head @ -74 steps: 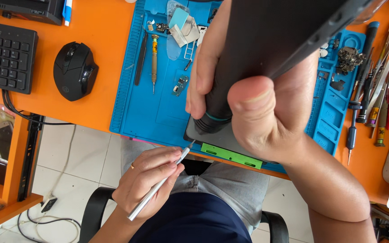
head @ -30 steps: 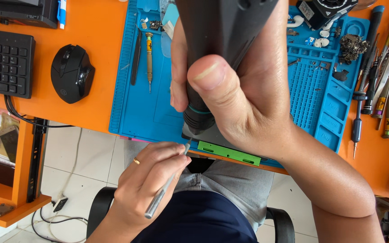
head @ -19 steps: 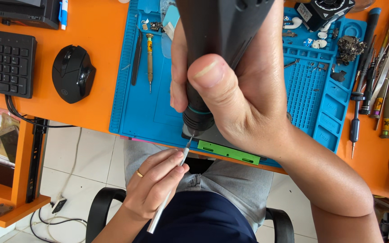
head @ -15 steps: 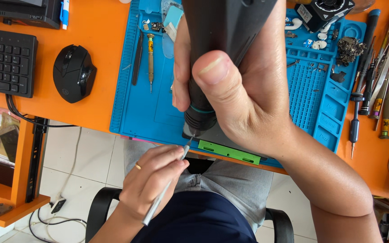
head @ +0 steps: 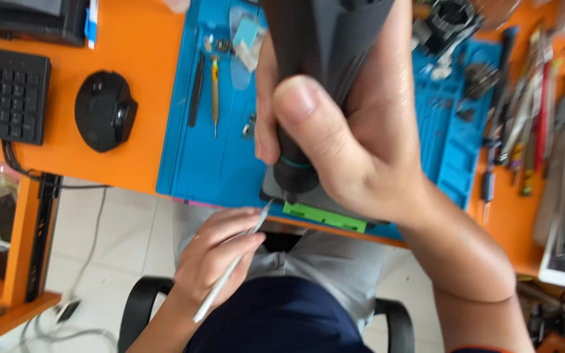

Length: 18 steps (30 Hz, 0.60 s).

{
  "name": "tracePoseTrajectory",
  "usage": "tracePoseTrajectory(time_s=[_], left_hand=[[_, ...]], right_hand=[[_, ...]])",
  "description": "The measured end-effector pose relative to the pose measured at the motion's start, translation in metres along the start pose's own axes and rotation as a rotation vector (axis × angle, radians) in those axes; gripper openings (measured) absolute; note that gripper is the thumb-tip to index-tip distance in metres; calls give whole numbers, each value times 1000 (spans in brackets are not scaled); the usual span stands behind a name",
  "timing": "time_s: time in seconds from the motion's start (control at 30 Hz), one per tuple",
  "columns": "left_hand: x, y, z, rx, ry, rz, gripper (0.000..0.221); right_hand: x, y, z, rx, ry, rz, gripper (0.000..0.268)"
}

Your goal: The person uses a hot air gun to heat the back of a smartphone, then removes the back cover to reveal the internal components. They apply a liquid from a bottle to the battery area and use a blue plastic card to pry and lift the battery out of the device.

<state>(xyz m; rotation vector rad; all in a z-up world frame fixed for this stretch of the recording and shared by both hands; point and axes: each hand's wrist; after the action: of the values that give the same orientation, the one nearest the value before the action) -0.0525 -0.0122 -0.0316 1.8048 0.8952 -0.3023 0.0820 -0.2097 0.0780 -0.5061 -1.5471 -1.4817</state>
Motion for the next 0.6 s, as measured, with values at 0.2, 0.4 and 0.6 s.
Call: tracePoseTrajectory(time_s=[0.2,0.4,0.6], left_hand=[[13,-23,-9,-428,104,-138,11],[65,-105,-22,-415,-37,-376,20],[106,-149,-39,-501,-15,-276,34]], right_hand=[[68,86,17,255,-696,64,65],[109,163,18,719,-1786,-403,42],[41,227,-22,560,-2605,-1351,44]])
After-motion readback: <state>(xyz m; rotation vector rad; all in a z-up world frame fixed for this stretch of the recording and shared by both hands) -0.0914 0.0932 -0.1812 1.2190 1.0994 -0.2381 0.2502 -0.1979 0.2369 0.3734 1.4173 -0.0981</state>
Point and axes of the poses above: each hand's wrist, its own y-axis towards the middle knuckle, its own z-axis out of the palm, x = y × z, and after that the axes turned 11 degrees about -x, right-handed
